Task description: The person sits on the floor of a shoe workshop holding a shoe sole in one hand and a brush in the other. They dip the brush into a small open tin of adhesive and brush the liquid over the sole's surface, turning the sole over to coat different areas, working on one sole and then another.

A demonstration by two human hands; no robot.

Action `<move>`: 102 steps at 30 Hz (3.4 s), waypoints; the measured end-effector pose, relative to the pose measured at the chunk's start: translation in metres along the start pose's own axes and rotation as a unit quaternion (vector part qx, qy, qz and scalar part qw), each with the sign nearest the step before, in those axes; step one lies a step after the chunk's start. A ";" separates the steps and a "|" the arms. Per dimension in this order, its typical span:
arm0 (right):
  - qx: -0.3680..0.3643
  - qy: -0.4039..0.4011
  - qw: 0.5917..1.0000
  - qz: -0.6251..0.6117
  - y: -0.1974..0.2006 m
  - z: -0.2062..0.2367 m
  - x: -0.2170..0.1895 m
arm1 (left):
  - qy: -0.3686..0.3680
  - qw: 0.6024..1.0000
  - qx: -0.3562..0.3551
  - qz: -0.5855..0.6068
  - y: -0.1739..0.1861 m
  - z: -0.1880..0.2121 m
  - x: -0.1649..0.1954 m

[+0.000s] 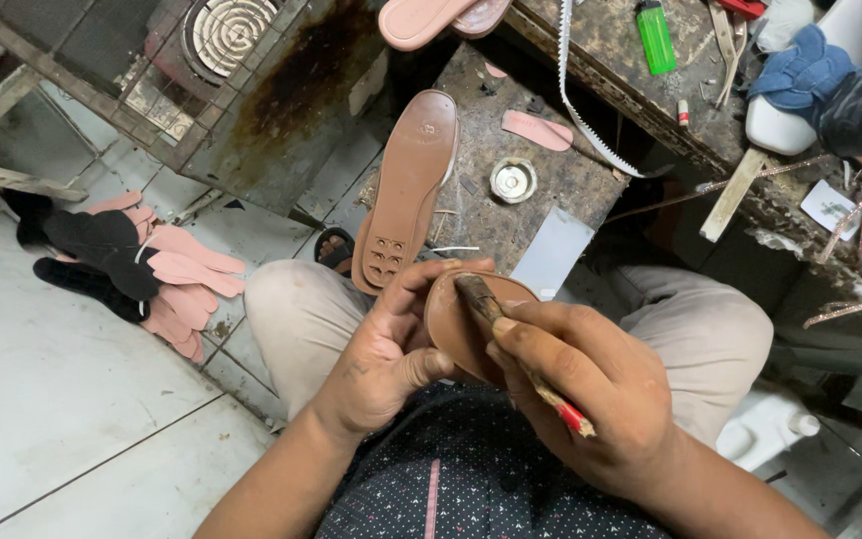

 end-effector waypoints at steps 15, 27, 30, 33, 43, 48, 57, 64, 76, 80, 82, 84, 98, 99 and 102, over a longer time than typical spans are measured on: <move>-0.070 0.007 0.994 -0.080 0.000 -0.003 -0.006 | 0.020 1.000 0.003 0.016 0.000 -0.005 0.004; -0.016 -0.048 0.992 -0.116 0.006 -0.010 0.031 | -0.016 0.999 0.034 -0.028 0.014 0.000 0.003; 0.058 -0.123 0.990 0.022 0.007 -0.030 0.084 | -0.057 0.994 0.083 -0.038 0.029 0.002 0.007; 0.011 -0.197 0.980 0.014 -0.022 -0.054 0.147 | -0.065 0.988 0.131 -0.056 0.045 0.008 0.012; -0.030 -0.157 0.979 0.126 -0.080 -0.067 0.212 | -0.093 0.977 0.172 -0.083 0.061 0.023 0.012; -0.054 -0.183 0.969 0.155 -0.078 -0.063 0.215 | -0.088 0.979 0.166 -0.076 0.060 0.022 0.010; 0.019 -0.266 0.961 -0.072 -0.075 -0.045 0.236 | -0.088 0.983 0.135 -0.084 0.050 0.018 0.008; 0.077 -0.375 0.908 -0.168 -0.071 -0.019 0.254 | -0.066 0.991 0.100 -0.065 0.044 0.015 0.003; 0.012 -0.282 0.820 -0.499 -0.028 0.008 0.142 | -0.004 0.998 0.053 0.018 0.023 0.001 -0.008; -0.052 -0.146 0.914 -0.376 -0.015 0.007 0.080 | 0.020 0.998 0.036 0.037 0.011 -0.003 -0.010; -0.063 -0.052 0.963 -0.258 -0.007 0.001 0.059 | 0.023 0.998 0.036 0.037 0.007 -0.004 -0.008; -0.063 0.047 0.991 -0.111 0.002 -0.001 0.043 | 0.006 0.999 0.029 0.024 0.006 -0.005 -0.005; -0.055 0.010 0.993 -0.106 0.007 0.007 0.029 | -0.007 0.999 -0.033 -0.019 -0.007 -0.008 0.006; -0.045 0.009 0.994 -0.099 0.006 0.006 0.028 | -0.006 0.999 -0.031 -0.019 -0.006 -0.008 0.006; -0.040 0.017 0.994 -0.098 0.006 0.005 0.023 | 0.004 1.000 -0.016 0.000 -0.005 -0.007 0.004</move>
Point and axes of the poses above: each hand's wrist, its own z-axis away from the middle knuckle, its own y-axis out of the back of the hand, x = y × z, the point moved 5 cm from there along -z, towards the middle knuckle, and after that the axes turned 13 degrees about -y, right-handed, at the moved point
